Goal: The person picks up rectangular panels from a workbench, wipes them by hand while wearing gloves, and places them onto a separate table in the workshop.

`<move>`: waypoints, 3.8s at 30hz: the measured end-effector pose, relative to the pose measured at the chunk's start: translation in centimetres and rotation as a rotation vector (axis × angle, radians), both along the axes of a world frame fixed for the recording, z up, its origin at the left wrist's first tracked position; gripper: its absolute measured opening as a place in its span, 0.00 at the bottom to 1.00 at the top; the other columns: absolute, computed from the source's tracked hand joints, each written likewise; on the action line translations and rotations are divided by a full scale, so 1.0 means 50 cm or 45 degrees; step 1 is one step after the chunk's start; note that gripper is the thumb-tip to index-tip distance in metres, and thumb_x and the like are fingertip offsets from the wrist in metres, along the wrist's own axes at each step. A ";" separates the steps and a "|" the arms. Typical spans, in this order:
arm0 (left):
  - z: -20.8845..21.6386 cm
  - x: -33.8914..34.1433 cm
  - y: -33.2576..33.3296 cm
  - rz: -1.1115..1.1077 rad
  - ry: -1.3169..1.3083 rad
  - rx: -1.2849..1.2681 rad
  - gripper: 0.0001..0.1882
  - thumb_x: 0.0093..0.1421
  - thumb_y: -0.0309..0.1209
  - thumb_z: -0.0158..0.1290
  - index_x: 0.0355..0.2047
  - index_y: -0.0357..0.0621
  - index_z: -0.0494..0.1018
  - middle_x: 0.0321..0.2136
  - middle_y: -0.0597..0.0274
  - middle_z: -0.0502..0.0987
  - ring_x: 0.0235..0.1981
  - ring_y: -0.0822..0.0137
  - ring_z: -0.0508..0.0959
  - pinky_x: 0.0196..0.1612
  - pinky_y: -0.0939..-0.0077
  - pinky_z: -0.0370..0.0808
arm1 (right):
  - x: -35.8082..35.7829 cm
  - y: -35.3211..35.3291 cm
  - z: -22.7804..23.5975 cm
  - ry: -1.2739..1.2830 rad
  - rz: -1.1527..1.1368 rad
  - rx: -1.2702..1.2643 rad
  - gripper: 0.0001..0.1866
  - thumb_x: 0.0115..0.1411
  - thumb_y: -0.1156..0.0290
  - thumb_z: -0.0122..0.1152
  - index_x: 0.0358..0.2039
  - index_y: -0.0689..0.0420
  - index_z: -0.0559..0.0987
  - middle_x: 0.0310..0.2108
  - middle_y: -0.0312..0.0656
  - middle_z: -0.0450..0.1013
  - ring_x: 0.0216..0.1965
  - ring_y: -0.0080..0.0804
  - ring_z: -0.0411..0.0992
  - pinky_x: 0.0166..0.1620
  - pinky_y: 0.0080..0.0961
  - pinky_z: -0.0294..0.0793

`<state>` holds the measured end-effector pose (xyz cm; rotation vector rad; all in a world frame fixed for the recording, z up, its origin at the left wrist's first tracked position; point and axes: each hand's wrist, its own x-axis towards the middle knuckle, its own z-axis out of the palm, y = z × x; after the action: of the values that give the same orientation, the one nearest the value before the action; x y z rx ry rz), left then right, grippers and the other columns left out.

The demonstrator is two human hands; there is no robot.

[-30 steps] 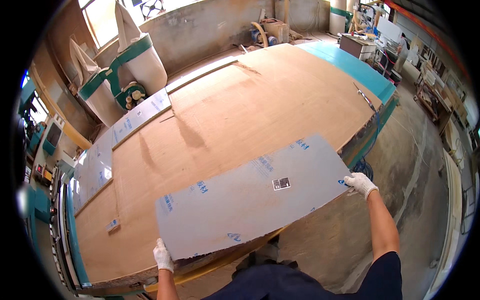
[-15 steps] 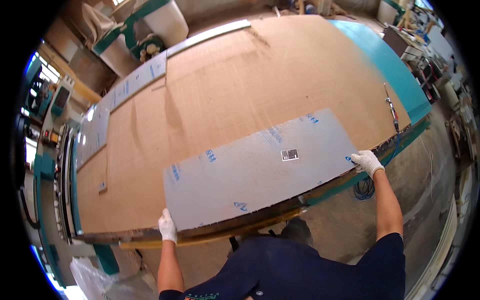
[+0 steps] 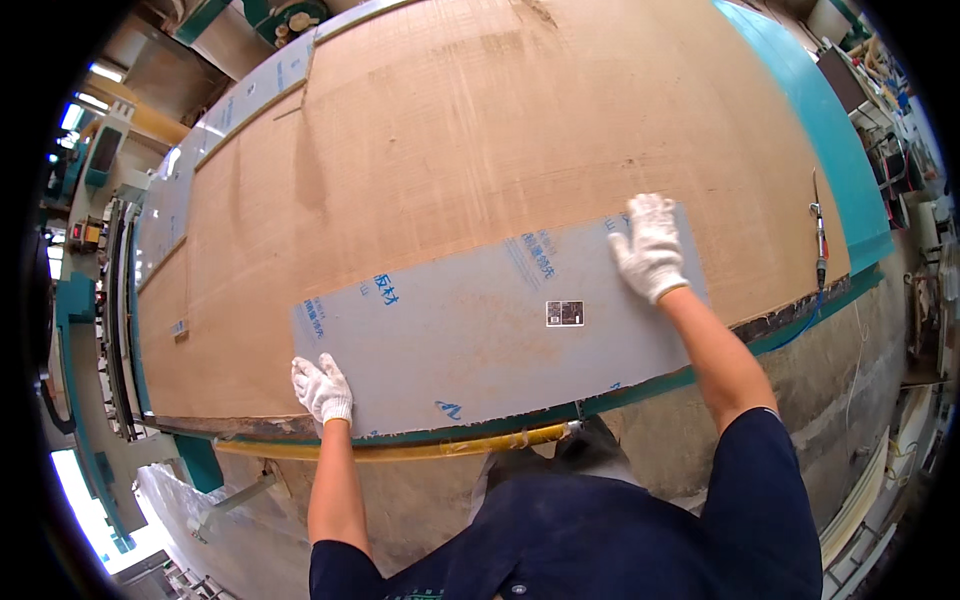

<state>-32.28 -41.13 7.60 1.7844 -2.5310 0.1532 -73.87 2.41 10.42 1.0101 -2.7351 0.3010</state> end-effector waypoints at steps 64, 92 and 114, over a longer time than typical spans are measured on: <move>0.025 -0.176 -0.327 -1.087 0.716 0.310 0.59 0.65 0.69 0.47 0.79 0.42 0.37 0.80 0.47 0.39 0.80 0.45 0.36 0.80 0.54 0.35 | 0.394 -0.691 0.045 -0.242 0.655 0.052 0.36 0.65 0.54 0.63 0.67 0.63 0.69 0.71 0.55 0.64 0.75 0.52 0.56 0.79 0.45 0.47; 0.024 0.376 -0.216 -0.344 0.021 -0.510 0.44 0.71 0.55 0.44 0.78 0.41 0.48 0.78 0.44 0.49 0.79 0.44 0.45 0.76 0.33 0.37 | 0.301 -0.199 -0.009 -0.044 0.158 -0.108 0.28 0.67 0.64 0.60 0.67 0.58 0.72 0.70 0.54 0.65 0.74 0.55 0.58 0.76 0.46 0.54; 0.038 -0.018 -0.137 -1.317 0.308 0.065 0.30 0.66 0.38 0.51 0.67 0.39 0.70 0.70 0.44 0.66 0.73 0.42 0.61 0.77 0.44 0.49 | 0.380 0.070 -0.028 0.338 -0.737 0.138 0.27 0.68 0.57 0.59 0.63 0.57 0.74 0.67 0.52 0.69 0.71 0.49 0.63 0.77 0.50 0.48</move>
<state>-33.19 -47.97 9.50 0.2912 -2.8776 -0.1572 -54.86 5.92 9.02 0.2194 -2.6645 -0.0749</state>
